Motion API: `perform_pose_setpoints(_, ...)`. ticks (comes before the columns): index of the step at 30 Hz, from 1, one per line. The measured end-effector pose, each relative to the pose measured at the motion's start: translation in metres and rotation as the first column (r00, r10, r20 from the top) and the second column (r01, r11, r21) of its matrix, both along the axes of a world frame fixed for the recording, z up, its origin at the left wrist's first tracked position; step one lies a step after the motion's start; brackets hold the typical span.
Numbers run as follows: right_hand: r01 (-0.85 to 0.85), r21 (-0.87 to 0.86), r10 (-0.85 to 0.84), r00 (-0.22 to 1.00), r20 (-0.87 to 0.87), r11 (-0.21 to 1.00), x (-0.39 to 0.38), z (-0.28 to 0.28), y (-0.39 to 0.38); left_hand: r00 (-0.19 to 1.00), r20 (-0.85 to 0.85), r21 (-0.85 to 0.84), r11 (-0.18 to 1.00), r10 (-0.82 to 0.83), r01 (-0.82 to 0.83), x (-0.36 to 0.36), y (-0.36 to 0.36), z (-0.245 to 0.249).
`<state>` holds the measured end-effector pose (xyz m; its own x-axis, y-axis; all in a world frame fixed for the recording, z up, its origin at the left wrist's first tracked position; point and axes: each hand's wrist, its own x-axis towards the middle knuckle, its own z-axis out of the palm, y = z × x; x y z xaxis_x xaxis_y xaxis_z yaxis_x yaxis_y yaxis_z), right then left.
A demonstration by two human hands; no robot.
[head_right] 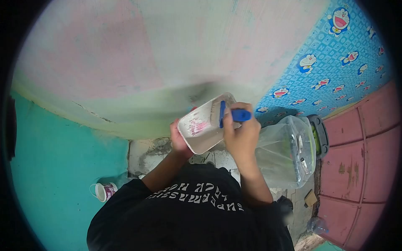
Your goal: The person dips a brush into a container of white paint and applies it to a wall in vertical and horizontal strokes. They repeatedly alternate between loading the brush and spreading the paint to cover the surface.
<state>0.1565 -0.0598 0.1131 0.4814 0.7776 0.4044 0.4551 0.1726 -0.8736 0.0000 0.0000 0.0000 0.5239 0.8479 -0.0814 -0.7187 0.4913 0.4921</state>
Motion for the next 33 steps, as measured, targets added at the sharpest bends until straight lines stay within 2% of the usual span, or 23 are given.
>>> perform_pose_setpoints(3, -0.097, 0.101, 0.070, 0.968, 0.239, 0.990, -0.025, -0.016, -0.003, 1.000, -0.020, 0.035, 0.999, -0.017, 0.018, -0.007, 0.003, 0.004)
perform_pose_setpoints(5, -0.201, 0.071, 0.190, 0.972, 0.137, 0.977, -0.041, -0.006, -0.021, 0.999, -0.012, 0.042, 0.999, -0.030, 0.030, -0.005, -0.004, 0.004)
perform_pose_setpoints(8, -0.245, 0.134, 0.235, 0.969, 0.080, 0.960, -0.022, -0.009, -0.023, 0.997, 0.043, 0.040, 0.998, -0.057, 0.055, 0.007, -0.008, -0.007)
perform_pose_setpoints(11, -0.117, 0.154, 0.144, 0.973, -0.180, 0.981, -0.004, -0.002, -0.022, 0.997, 0.037, 0.039, 0.997, -0.062, 0.060, 0.006, -0.010, -0.004)
perform_pose_setpoints(13, -0.116, 0.151, 0.109, 0.993, 0.049, 0.982, 0.003, -0.002, -0.023, 0.996, 0.046, 0.025, 0.997, -0.071, 0.070, 0.004, -0.012, 0.001)
perform_pose_setpoints(15, -0.149, 0.088, 0.119, 0.951, 0.286, 0.985, 0.003, 0.001, -0.024, 0.998, 0.042, 0.025, 0.998, -0.056, 0.055, 0.007, -0.012, 0.000)
perform_pose_setpoints(16, -0.191, 0.058, 0.171, 0.952, 0.256, 0.980, -0.005, 0.004, -0.026, 0.999, 0.010, 0.022, 0.999, -0.040, 0.040, 0.008, -0.012, -0.001)
perform_pose_setpoints(19, -0.414, 0.108, 0.358, 0.870, 0.340, 0.904, -0.022, -0.001, -0.029, 1.000, -0.005, 0.040, 0.999, -0.027, 0.027, 0.003, -0.010, -0.009)
perform_pose_setpoints(22, -0.440, 0.018, 0.428, 0.881, 0.200, 0.898, -0.034, -0.004, -0.034, 0.999, -0.009, 0.041, 0.999, -0.033, 0.033, -0.005, -0.013, -0.013)
perform_pose_setpoints(23, -0.413, 0.042, 0.409, 0.909, 0.081, 0.910, -0.032, -0.009, -0.033, 0.999, -0.016, 0.037, 0.999, -0.033, 0.034, -0.007, -0.014, -0.013)
perform_pose_setpoints(25, -0.355, 0.075, 0.363, 0.920, -0.148, 0.932, -0.019, -0.019, -0.025, 0.992, 0.088, 0.008, 0.996, -0.092, 0.091, -0.008, -0.014, -0.018)
perform_pose_setpoints(26, -0.330, 0.053, 0.323, 0.861, -0.392, 0.943, -0.013, -0.017, -0.023, 0.983, 0.140, -0.004, 0.993, -0.116, 0.118, -0.009, -0.015, -0.019)
perform_pose_setpoints(29, -0.173, 0.133, 0.218, 0.774, -0.595, 0.976, 0.000, -0.021, -0.015, 0.990, 0.136, -0.089, 0.995, -0.036, 0.049, -0.015, -0.019, -0.005)
perform_pose_setpoints(33, -0.072, 0.221, 0.218, 0.614, -0.759, 0.973, 0.009, -0.031, -0.013, 0.993, 0.112, -0.107, 0.994, 0.030, -0.018, -0.030, -0.019, -0.025)
